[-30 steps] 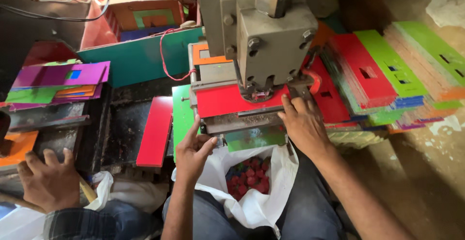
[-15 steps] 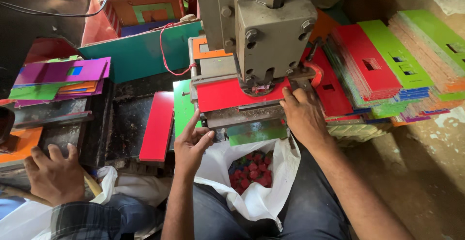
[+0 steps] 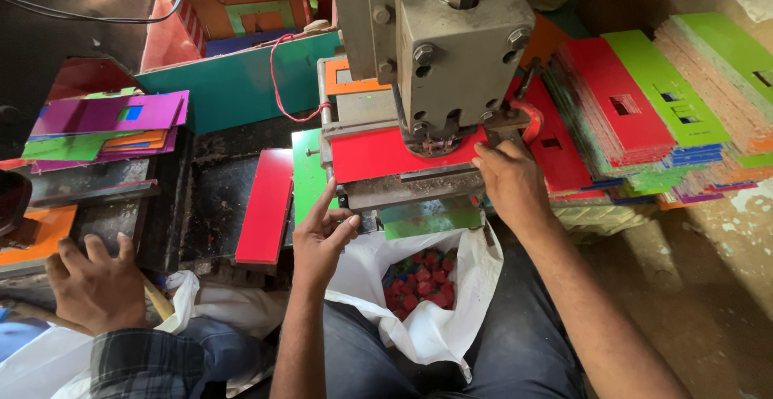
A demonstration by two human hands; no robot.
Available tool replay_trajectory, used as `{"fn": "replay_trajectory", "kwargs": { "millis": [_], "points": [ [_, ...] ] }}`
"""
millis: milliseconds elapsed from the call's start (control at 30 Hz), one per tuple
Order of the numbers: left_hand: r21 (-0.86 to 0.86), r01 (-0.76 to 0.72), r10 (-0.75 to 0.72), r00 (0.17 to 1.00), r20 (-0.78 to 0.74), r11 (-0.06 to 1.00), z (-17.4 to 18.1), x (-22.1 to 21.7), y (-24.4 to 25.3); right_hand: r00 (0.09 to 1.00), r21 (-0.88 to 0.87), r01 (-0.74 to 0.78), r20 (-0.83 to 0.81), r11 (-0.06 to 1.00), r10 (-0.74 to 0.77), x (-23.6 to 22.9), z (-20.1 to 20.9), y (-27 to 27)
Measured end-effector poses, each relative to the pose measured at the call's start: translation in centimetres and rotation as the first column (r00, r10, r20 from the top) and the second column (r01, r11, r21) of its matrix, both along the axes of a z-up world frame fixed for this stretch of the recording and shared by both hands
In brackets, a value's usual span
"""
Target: The person repeatedly places red cardstock sheets into a manual die-cutting press, operates the lever to punch a rectangular hole, and removes the cut pieces. The cutouts fall into a white sack on the floor while the finished sheets are stacked nearby.
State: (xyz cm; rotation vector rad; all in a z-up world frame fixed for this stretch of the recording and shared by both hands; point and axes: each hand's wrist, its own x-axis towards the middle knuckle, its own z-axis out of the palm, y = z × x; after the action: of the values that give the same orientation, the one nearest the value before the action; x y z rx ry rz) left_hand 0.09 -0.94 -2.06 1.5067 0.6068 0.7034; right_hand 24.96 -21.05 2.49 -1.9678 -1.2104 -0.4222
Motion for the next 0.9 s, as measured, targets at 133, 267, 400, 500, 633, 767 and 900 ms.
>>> {"fn": "replay_trajectory", "kwargs": {
  "millis": [133,267,400,500,633,767,900],
  "points": [
    [-0.008,-0.004,0.004,1.000,-0.011,1.000,-0.04,0.00,-0.03,1.000,0.007,0.012,-0.005,1.000,-0.012,0.11,0.01,0.00],
    [-0.012,0.003,-0.003,1.000,0.006,1.000,0.13,0.05,-0.06,1.000,0.005,0.016,-0.006,1.000,-0.016,0.09,0.22,-0.01],
    [-0.008,-0.009,0.008,1.000,-0.023,1.000,0.26,-0.02,-0.24,0.999,-0.023,0.023,-0.034,0.999,-0.023,0.01,0.23,-0.14],
    [-0.014,-0.011,0.011,1.000,-0.024,1.000,0.33,-0.06,-0.32,0.999,-0.014,0.017,-0.027,1.000,-0.018,0.07,0.21,-0.12],
    [-0.014,-0.005,0.005,1.000,-0.024,1.000,0.39,-0.05,-0.33,1.000,-0.001,0.011,-0.017,1.000,-0.011,0.11,0.12,-0.15],
    [-0.019,-0.005,0.004,1.000,-0.022,1.000,0.41,-0.05,-0.30,1.000,-0.001,0.010,-0.018,1.000,-0.010,0.11,0.10,-0.14],
    [-0.013,-0.011,0.010,0.999,-0.036,1.000,0.41,-0.10,-0.27,0.999,-0.006,0.011,-0.049,1.000,-0.012,0.09,0.09,-0.10]
  ]
}}
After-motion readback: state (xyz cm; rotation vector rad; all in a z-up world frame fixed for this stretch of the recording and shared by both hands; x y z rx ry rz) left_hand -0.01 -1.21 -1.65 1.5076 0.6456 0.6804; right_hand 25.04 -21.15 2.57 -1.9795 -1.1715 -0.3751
